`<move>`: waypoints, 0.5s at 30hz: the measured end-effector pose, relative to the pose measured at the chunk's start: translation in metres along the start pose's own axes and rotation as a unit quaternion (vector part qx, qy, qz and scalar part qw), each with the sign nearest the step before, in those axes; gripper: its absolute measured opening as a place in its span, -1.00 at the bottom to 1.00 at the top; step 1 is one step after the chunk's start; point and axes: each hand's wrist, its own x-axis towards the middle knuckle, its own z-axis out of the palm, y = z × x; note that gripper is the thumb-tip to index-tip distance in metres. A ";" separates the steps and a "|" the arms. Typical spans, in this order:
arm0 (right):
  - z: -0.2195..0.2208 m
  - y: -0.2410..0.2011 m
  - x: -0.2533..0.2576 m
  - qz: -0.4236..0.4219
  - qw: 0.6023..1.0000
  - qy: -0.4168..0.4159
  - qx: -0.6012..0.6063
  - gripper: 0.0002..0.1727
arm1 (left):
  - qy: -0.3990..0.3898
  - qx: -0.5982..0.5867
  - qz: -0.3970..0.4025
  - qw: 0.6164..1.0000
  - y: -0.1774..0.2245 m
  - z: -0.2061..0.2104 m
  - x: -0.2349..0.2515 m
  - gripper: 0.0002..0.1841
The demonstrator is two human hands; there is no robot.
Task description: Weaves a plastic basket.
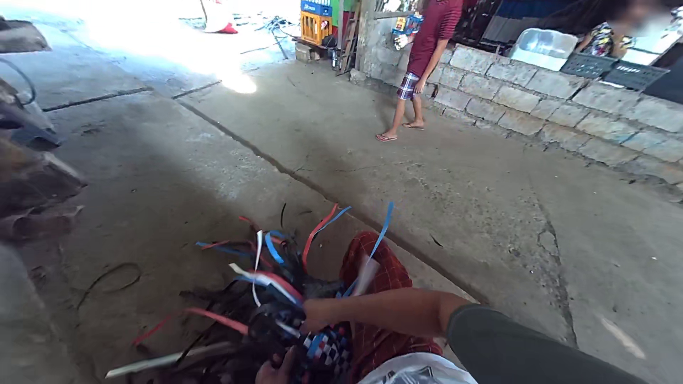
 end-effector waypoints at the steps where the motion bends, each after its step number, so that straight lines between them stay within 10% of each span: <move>1: 0.005 0.010 0.005 0.000 1.000 0.002 0.012 -0.62 | -0.006 0.017 -0.011 1.000 0.005 0.000 -0.001 -0.57; 5: 0.012 0.002 -0.007 -0.027 0.981 0.109 0.157 -0.58 | 0.011 0.036 -0.043 0.998 0.025 -0.013 -0.019 -0.47; 11: 0.019 0.029 0.015 -0.018 0.964 0.124 0.233 -0.63 | 0.324 -0.017 0.189 0.927 0.032 -0.019 -0.044 -0.73; 15: 0.030 0.033 0.009 -0.003 0.967 0.114 0.226 -0.69 | 0.046 0.144 0.056 0.987 0.068 -0.020 -0.033 -0.61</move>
